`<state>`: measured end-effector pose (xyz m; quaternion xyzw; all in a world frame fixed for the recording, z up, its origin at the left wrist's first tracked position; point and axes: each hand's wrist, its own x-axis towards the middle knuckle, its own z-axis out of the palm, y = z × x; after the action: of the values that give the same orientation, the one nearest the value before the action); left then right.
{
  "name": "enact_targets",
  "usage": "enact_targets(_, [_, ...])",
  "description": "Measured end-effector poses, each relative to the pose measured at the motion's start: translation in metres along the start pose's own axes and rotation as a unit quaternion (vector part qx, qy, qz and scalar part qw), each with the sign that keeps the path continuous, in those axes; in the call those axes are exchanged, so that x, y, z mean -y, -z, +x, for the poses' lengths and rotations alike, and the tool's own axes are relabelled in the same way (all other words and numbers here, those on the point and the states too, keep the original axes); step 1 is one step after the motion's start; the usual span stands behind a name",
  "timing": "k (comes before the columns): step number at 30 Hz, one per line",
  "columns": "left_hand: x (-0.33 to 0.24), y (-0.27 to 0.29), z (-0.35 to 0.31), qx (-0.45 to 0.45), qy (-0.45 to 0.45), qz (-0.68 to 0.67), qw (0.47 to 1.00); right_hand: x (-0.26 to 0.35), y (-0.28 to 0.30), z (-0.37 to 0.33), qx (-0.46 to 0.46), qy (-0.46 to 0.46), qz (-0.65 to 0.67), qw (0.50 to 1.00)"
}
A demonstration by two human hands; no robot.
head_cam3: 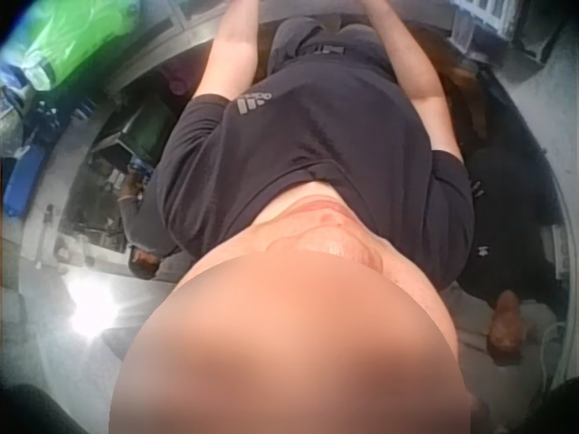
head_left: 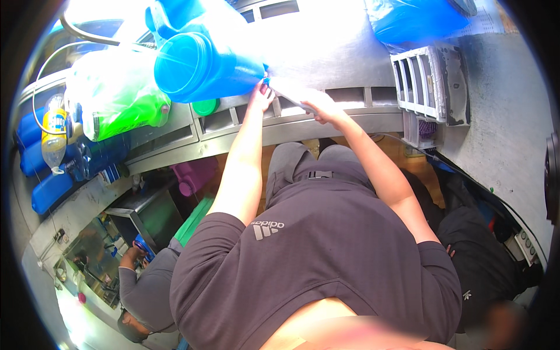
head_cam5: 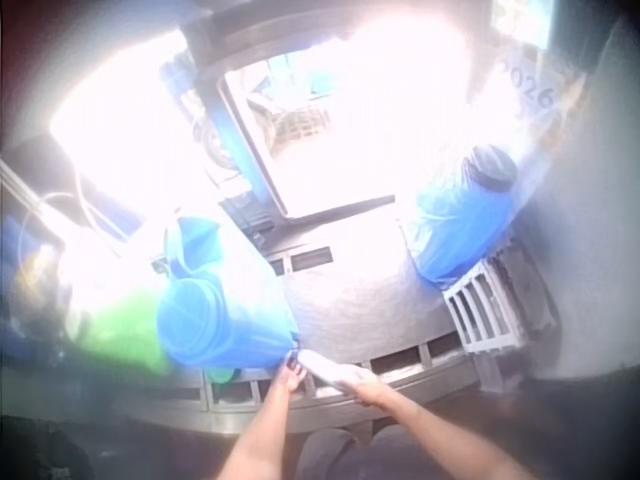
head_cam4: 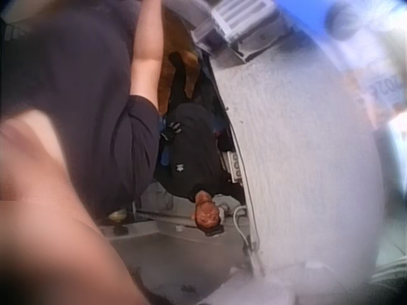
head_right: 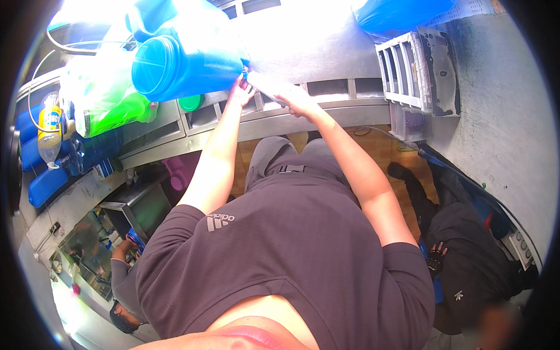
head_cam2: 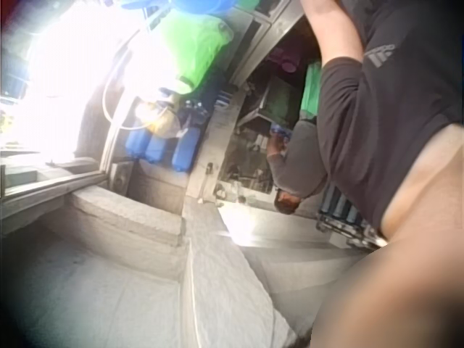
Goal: The person fills a green plastic container with water from a tap, then seals it with a plastic bag and cap. They then fill a blue plastic container with water, seal it with a cap, and use a handheld sealing device to secure the cap. The person handles multiple containers and caps during the process.
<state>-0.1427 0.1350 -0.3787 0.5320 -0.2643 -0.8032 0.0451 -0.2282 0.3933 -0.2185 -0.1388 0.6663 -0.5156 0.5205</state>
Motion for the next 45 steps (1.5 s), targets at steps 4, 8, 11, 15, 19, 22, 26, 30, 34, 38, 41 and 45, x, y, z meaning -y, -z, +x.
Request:
enact_targets(4, [0.001, 0.002, -0.001, 0.005, 0.016, 0.013, 1.0, 0.007, -0.006, -0.003, -0.002, -0.051, -0.028, 0.998])
enact_targets(8, [0.009, 0.01, 0.002, 0.0, 0.052, -0.055, 0.997, 0.011, -0.015, -0.006, -0.024, -0.034, -0.033, 0.999])
enact_targets(11, [0.015, 0.017, 0.002, 0.003, 0.045, -0.054, 0.998, 0.006, -0.017, -0.008, -0.034, -0.026, -0.015, 0.999])
enact_targets(15, [0.02, 0.036, -0.01, 0.02, 0.041, -0.126, 0.991, -0.004, -0.023, -0.008, -0.044, -0.051, -0.019, 0.998])
enact_targets(19, [0.014, 0.066, -0.024, -0.008, 0.046, -0.097, 0.994, -0.007, -0.044, -0.009, -0.099, -0.005, -0.041, 0.994])
enact_targets(22, [0.005, 0.099, -0.04, -0.007, 0.054, -0.052, 0.997, -0.007, -0.065, -0.019, -0.115, -0.064, 0.041, 0.99])
enact_targets(26, [-0.009, 0.151, -0.065, 0.018, 0.055, 0.022, 0.998, -0.008, -0.102, -0.027, -0.114, -0.086, 0.115, 0.983])
enact_targets(30, [-0.017, 0.207, -0.075, 0.034, 0.071, 0.069, 0.995, -0.02, -0.139, -0.027, -0.134, -0.084, 0.134, 0.978])
enact_targets(34, [-0.027, 0.251, -0.077, 0.078, 0.091, 0.093, 0.988, -0.032, -0.173, -0.02, -0.145, -0.05, 0.179, 0.972])
enact_targets(38, [-0.03, 0.229, -0.092, 0.057, 0.128, 0.203, 0.969, -0.035, -0.2, -0.031, -0.106, 0.024, 0.298, 0.948])
enact_targets(41, [-0.024, 0.17, -0.121, 0.167, 0.21, 0.193, 0.944, -0.035, -0.213, -0.058, -0.113, 0.032, 0.323, 0.939])
enact_targets(45, [-0.007, 0.084, -0.178, 0.338, 0.282, 0.264, 0.858, -0.038, -0.224, -0.106, -0.173, 0.061, 0.345, 0.92])
